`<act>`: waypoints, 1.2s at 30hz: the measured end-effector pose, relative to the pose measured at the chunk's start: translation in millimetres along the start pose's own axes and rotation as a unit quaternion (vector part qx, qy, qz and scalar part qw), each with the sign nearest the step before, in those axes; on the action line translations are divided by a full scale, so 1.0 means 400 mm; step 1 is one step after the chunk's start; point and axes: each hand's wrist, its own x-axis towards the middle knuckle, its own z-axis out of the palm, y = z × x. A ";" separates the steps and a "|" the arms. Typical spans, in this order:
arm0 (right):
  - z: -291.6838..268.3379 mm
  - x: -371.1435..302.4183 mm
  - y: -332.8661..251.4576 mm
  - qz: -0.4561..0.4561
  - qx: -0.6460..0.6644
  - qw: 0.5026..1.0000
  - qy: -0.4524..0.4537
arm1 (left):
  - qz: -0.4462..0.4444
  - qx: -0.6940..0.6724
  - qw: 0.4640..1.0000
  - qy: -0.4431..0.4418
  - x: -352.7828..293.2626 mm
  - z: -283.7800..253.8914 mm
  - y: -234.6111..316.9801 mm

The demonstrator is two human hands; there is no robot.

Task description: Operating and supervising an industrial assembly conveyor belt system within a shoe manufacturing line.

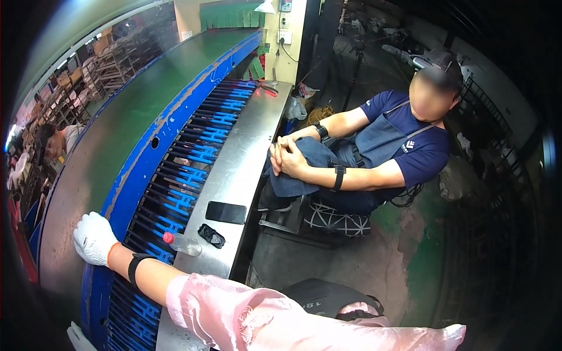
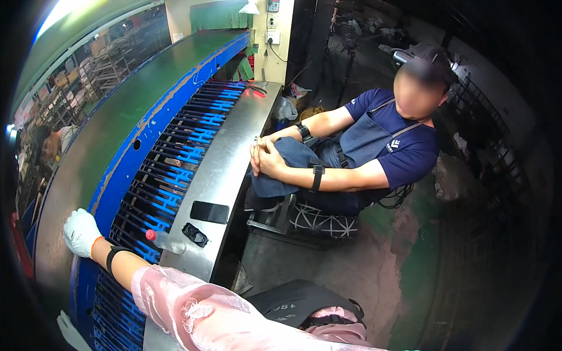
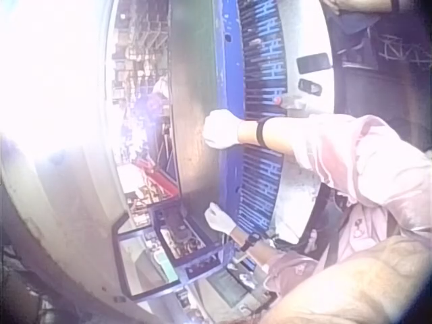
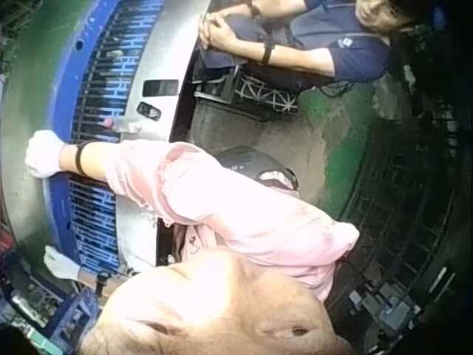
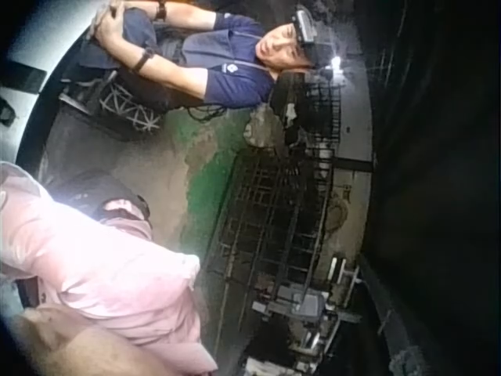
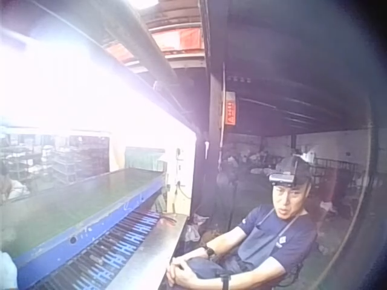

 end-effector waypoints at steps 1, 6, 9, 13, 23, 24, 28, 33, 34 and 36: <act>0.001 0.000 0.000 0.001 0.002 1.000 0.006 | 0.000 0.000 1.000 0.000 -0.002 -0.002 0.002; -0.005 0.000 -0.006 0.000 -0.006 1.000 -0.003 | -0.004 -0.019 1.000 -0.014 0.000 -0.007 0.001; -0.008 -0.003 -0.008 -0.004 -0.007 1.000 -0.001 | -0.016 -0.021 0.999 -0.019 -0.001 -0.015 0.013; -0.007 -0.007 -0.007 0.000 -0.003 1.000 0.016 | -0.006 -0.020 1.000 -0.023 -0.001 -0.016 0.011; 0.008 -0.007 -0.020 -0.042 0.019 0.996 0.072 | -0.069 -0.059 0.986 -0.137 0.031 0.085 -0.198; 0.004 -0.012 -0.016 -0.033 0.026 0.997 0.070 | -0.048 -0.051 0.989 -0.127 0.031 0.093 -0.224; -0.004 -0.022 0.017 -0.038 0.026 0.993 0.109 | 0.002 0.005 1.000 -0.028 0.001 0.013 -0.011; 0.011 -0.022 -0.002 -0.039 0.025 0.993 0.109 | 0.014 -0.023 1.000 -0.008 -0.007 -0.004 -0.020; 0.008 -0.012 -0.012 -0.032 0.026 0.998 0.051 | -0.011 -0.025 0.999 -0.017 -0.011 -0.018 -0.016; 0.007 -0.009 -0.012 -0.026 0.024 0.998 0.046 | -0.025 -0.009 0.999 -0.027 -0.007 -0.018 -0.011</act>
